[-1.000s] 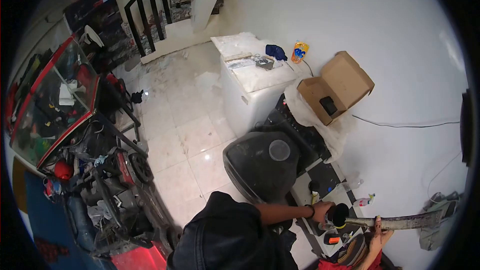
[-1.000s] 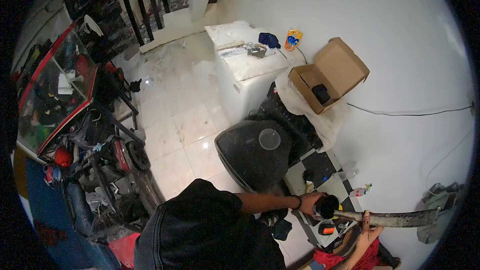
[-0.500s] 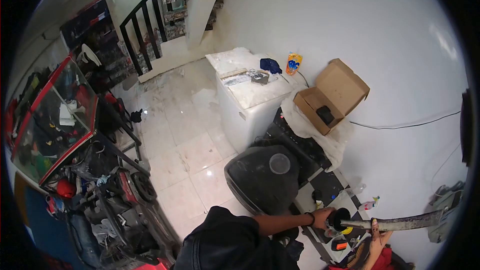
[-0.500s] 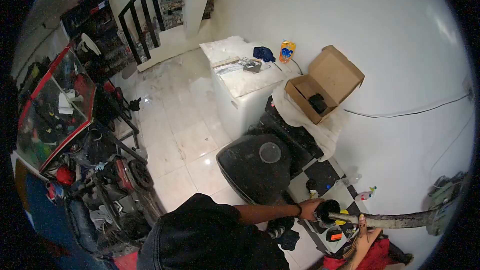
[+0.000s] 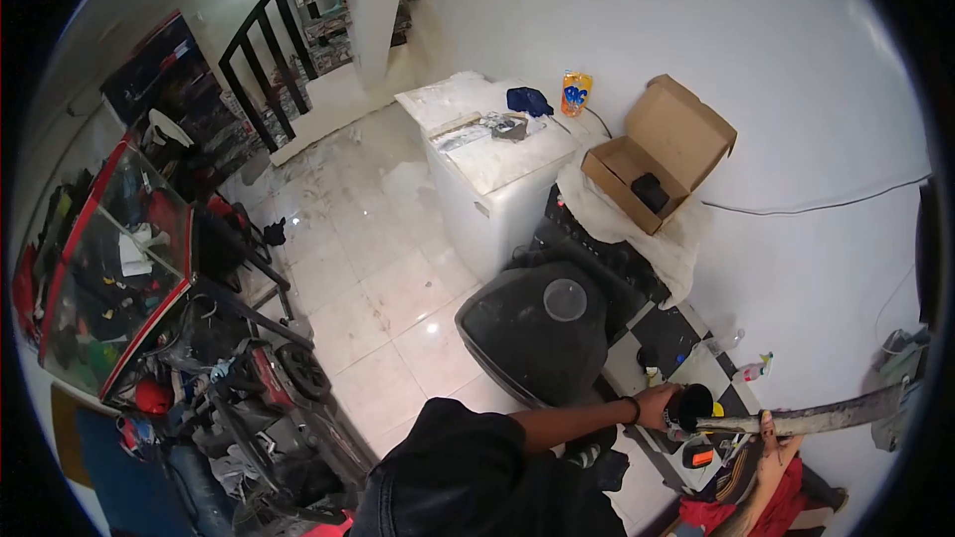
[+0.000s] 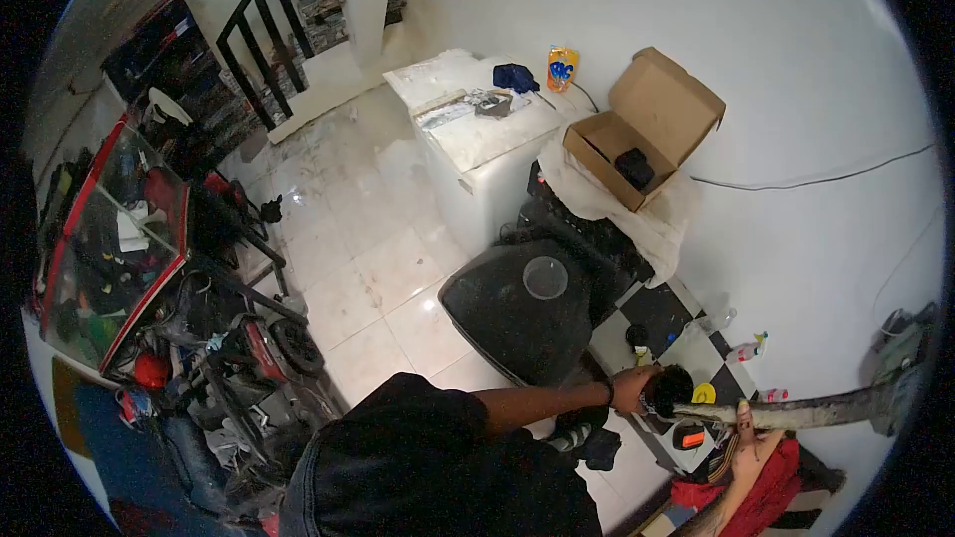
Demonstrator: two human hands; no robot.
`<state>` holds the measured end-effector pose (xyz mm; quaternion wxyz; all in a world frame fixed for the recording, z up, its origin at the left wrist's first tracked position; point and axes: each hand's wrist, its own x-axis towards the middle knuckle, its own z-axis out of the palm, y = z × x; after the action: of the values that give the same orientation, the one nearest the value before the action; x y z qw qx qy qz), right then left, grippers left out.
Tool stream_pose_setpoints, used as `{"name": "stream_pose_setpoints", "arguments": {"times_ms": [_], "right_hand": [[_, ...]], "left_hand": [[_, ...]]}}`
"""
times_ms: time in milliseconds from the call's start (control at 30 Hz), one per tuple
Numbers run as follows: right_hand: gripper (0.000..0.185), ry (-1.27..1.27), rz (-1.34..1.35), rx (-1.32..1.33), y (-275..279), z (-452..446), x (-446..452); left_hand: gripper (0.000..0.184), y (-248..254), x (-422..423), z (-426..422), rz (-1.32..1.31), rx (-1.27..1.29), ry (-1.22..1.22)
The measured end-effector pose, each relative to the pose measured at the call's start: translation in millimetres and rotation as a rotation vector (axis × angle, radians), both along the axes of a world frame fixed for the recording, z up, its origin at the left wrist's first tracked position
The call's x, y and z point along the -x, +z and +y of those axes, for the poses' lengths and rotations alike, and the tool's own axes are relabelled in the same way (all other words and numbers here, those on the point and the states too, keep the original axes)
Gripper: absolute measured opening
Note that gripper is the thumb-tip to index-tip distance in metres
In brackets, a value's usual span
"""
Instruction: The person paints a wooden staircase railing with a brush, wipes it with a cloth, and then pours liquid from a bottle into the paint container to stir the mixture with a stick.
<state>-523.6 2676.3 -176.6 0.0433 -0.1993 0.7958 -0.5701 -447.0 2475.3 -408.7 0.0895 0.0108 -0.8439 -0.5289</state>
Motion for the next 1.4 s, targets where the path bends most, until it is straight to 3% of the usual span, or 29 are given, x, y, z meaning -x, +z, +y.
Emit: {"name": "stream_pose_setpoints", "arguments": {"times_ms": [133,200,233,267,367,400,467,500,533,700,800,833,933,1067,1100,1200,1233,1267,1333,1400], "right_hand": [[0.054,0.005,0.387,-0.093,-35.2,19.5,24.6],[0.049,-0.014,-0.017,0.104,9.1,-14.1,-21.9],[0.035,-0.008,-0.068,0.116,22.4,-24.4,-35.1],[0.027,0.033,-0.003,0.071,26.8,-24.9,-33.5],[0.013,0.075,0.139,-0.101,35.6,-26.0,-21.2],[0.015,0.077,0.126,-0.065,38.2,-30.5,-22.4],[0.015,0.067,0.095,-0.091,42.5,-34.7,-24.5],[0.018,0.040,0.113,-0.203,41.7,-31.5,-23.4],[0.015,0.034,0.077,-0.150,37.7,-33.1,-28.9],[0.019,0.111,0.181,-0.077,44.8,-35.9,-31.0],[0.020,0.051,0.217,-0.256,46.2,-30.2,-26.4],[0.022,0.123,0.210,-0.091,40.9,-32.9,-26.3],[0.022,0.244,0.442,-0.050,25.3,-27.9,-16.7],[0.021,0.096,0.194,-0.180,39.7,-23.6,-19.6],[0.021,0.104,0.268,-0.161,38.1,-24.3,-17.3],[0.019,0.199,0.408,-0.111,40.3,-23.9,-19.4],[0.015,0.223,0.209,-0.167,56.5,-18.0,-28.5],[0.016,0.258,0.140,-0.158,55.9,-8.6,-25.7],[0.024,0.441,0.339,-0.208,66.2,2.4,-15.5],[0.034,0.467,0.324,-0.341,82.2,5.1,-19.2]], "left_hand": [[0.102,11.8,-3.2,1.7,-0.050,-0.034,-0.003],[0.099,13.5,-3.1,-3.5,-0.004,-0.092,-0.028],[0.098,9.0,0.8,-1.8,0.042,-0.102,-0.038],[0.098,26.1,-3.6,-7.4,-0.076,-0.124,-0.073],[0.102,-12.2,7.6,-0.4,-0.142,-0.030,0.025],[0.098,22.8,-2.3,-11.7,-0.235,-0.112,-0.067],[0.085,44.8,-5.6,-11.3,-0.173,-0.108,-0.060],[0.084,40.5,-1.2,-11.7,-0.073,-0.233,-0.119],[0.083,27.4,3.3,-5.8,-0.068,-0.123,-0.038],[0.074,21.3,3.6,-7.2,0.078,-0.100,0.020],[0.073,16.1,7.5,-2.1,0.089,-0.090,-0.012],[0.073,14.3,9.6,-2.1,0.093,-0.076,-0.020],[0.073,17.9,10.5,-1.6,0.105,-0.075,-0.036],[0.071,15.6,9.9,-1.3,0.104,-0.042,-0.024],[0.071,16.5,9.8,-0.9,0.099,-0.038,-0.021],[0.072,17.2,12.4,-2.4,0.060,-0.056,-0.051],[0.072,16.3,12.2,-3.4,0.078,-0.057,-0.050],[0.072,16.2,11.8,-4.8,0.095,-0.057,-0.048],[0.073,18.0,12.4,-8.4,0.087,-0.055,-0.060],[0.073,18.8,13.0,-11.9,0.031,-0.053,-0.091]]}}
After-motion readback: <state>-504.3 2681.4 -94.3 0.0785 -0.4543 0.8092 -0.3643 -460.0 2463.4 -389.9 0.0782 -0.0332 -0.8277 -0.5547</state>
